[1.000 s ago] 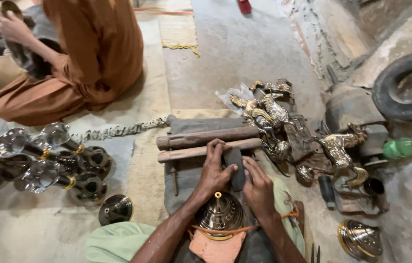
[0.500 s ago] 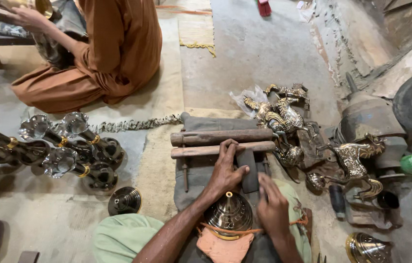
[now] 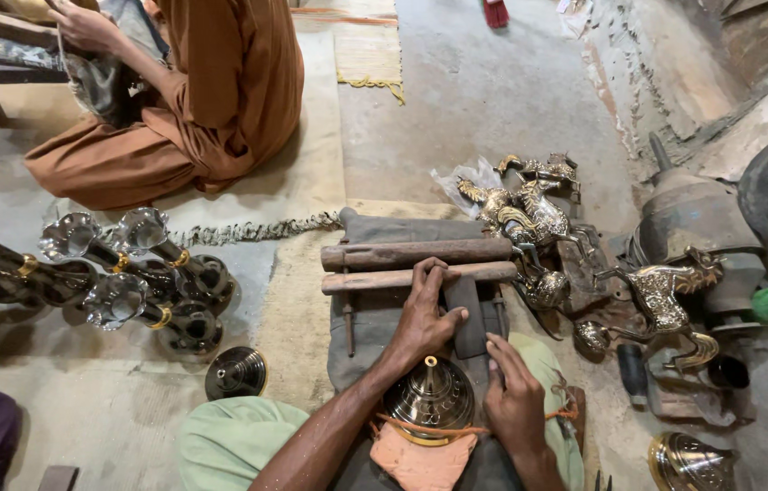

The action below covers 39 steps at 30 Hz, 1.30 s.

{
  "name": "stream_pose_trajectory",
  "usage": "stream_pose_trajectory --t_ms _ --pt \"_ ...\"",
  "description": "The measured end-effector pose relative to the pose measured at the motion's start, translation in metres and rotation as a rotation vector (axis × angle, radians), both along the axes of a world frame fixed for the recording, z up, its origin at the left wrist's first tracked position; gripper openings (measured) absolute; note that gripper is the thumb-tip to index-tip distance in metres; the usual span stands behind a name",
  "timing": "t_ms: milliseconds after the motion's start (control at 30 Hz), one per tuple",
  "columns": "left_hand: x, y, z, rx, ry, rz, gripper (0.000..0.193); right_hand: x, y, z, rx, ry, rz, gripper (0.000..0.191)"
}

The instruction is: The person sits on the floor holding a small chisel-like punch against a brass ornamental object and repeatedly strikes the punch with a wooden mallet to shape its surface, repositioning the punch and rotating the object between strikes, then sets the mallet aside and handles a flat stone tool.

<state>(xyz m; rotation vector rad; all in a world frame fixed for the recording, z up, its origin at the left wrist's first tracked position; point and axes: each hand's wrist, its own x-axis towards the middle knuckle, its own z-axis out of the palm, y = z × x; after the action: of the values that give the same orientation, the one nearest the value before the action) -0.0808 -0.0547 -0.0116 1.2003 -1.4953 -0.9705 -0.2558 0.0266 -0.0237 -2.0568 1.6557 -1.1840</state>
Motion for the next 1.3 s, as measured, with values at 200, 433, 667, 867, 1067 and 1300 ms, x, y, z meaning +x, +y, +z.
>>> stream_pose_trajectory --t_ms 200,433,667,867,1067,1300 --pt "0.000 0.001 0.000 -0.030 0.022 0.003 0.060 0.009 -0.036 0.002 -0.078 -0.042 0.050 0.028" --pt "0.001 0.002 -0.003 -0.027 -0.003 -0.001 0.062 0.001 -0.003 0.003 -0.027 0.012 0.023 0.030" --pt "0.001 0.002 -0.005 0.001 0.020 -0.015 0.061 0.009 -0.035 0.003 -0.035 -0.057 0.031 0.027" --pt "-0.001 0.001 -0.011 -0.194 -0.030 0.010 0.069 -0.003 -0.001 -0.002 -0.012 0.023 0.016 0.031" --pt "0.000 0.003 -0.014 -0.138 -0.029 -0.005 0.063 0.009 -0.037 0.006 -0.027 -0.053 0.043 0.025" --pt "-0.008 0.001 -0.034 -0.209 -0.039 0.018 0.080 -0.011 0.009 -0.005 -0.015 0.060 0.046 0.032"
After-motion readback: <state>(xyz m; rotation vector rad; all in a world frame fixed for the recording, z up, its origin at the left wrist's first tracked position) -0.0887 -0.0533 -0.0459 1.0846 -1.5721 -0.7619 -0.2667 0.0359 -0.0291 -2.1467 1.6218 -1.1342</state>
